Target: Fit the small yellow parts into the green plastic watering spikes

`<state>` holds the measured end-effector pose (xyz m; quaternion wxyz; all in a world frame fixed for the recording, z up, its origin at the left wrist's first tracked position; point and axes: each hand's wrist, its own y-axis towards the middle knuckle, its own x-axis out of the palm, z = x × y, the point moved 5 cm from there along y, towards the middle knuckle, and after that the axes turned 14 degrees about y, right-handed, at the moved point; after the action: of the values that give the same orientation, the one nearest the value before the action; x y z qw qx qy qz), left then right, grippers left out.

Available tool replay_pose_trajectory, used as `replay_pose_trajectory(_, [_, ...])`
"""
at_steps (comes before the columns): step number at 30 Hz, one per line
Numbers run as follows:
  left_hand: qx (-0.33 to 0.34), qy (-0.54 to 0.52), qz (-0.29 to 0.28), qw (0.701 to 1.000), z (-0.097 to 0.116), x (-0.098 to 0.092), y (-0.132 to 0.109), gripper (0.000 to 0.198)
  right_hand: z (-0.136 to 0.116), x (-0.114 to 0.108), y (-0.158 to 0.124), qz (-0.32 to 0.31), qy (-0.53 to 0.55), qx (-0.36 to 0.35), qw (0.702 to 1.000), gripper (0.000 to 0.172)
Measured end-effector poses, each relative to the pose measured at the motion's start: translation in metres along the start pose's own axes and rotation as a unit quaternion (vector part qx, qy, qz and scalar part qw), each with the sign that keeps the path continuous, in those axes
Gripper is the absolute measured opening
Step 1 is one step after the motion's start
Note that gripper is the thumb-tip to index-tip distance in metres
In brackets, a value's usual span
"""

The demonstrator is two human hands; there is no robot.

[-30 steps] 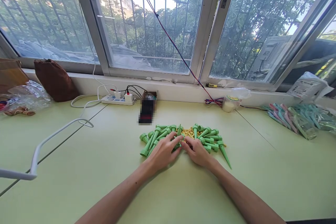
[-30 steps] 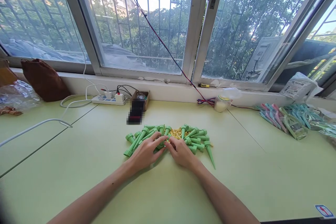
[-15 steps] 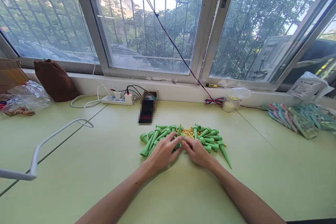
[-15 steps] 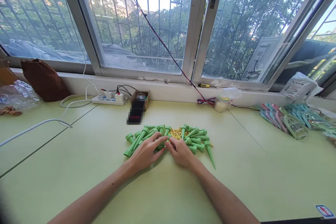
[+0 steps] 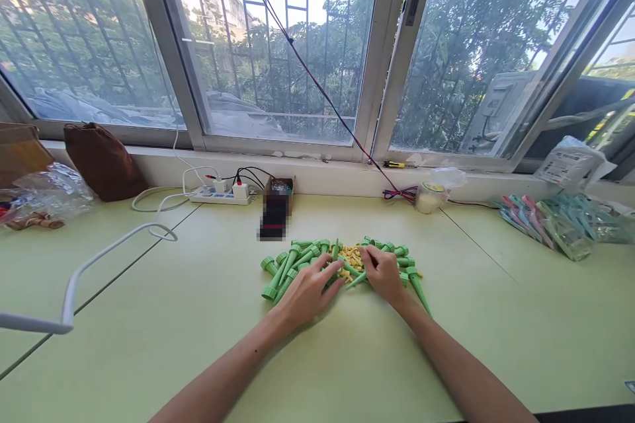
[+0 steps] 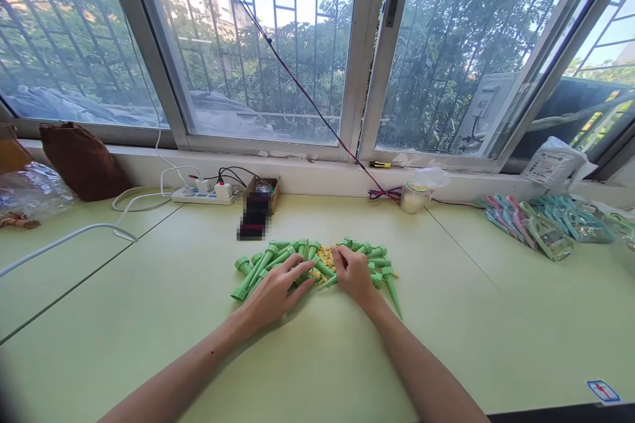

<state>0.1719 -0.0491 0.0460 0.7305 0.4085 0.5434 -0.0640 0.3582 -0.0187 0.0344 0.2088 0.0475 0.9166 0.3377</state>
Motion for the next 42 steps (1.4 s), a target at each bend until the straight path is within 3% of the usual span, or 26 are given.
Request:
replay_pose_trajectory(4, [0.037, 0.036, 0.023, 0.998, 0.003, -0.008, 0.000, 0.030, 0.002, 0.004, -0.001, 0.013, 0.003, -0.031, 0.999, 0.034])
replay_pose_trajectory(9, [0.085, 0.088, 0.120, 0.985, 0.008, -0.034, 0.003, 0.033, 0.002, 0.009, -0.002, 0.009, -0.005, -0.056, 0.998, 0.026])
replay_pose_trajectory(14, [0.018, 0.027, 0.137, 0.990, 0.001, -0.065, 0.015, 0.028, 0.002, 0.017, -0.004, -0.025, -0.019, -0.052, 0.998, 0.038])
replay_pose_trajectory(18, [-0.100, -0.003, 0.160, 0.982, -0.029, -0.088, 0.008, 0.024, 0.000, 0.020, -0.002, -0.052, -0.004, -0.047, 0.998, 0.043])
replay_pose_trajectory(22, [-0.186, -0.008, 0.113, 0.976, -0.070, -0.088, -0.013, 0.025, -0.001, 0.019, 0.000, -0.062, 0.021, -0.042, 0.997, 0.042])
replay_pose_trajectory(26, [-0.251, 0.016, 0.139, 0.958, -0.096, -0.091, -0.034, 0.024, 0.000, 0.018, -0.001, -0.064, 0.031, -0.034, 0.997, 0.042])
replay_pose_trajectory(33, [-0.318, 0.047, 0.258, 0.911, -0.106, -0.114, -0.046, 0.025, 0.000, 0.017, -0.004, -0.083, 0.044, -0.015, 0.995, 0.042])
replay_pose_trajectory(42, [-0.334, 0.090, 0.230, 0.909, -0.126, -0.086, -0.060, 0.022, -0.002, 0.015, -0.007, -0.092, 0.051, 0.002, 0.994, 0.042])
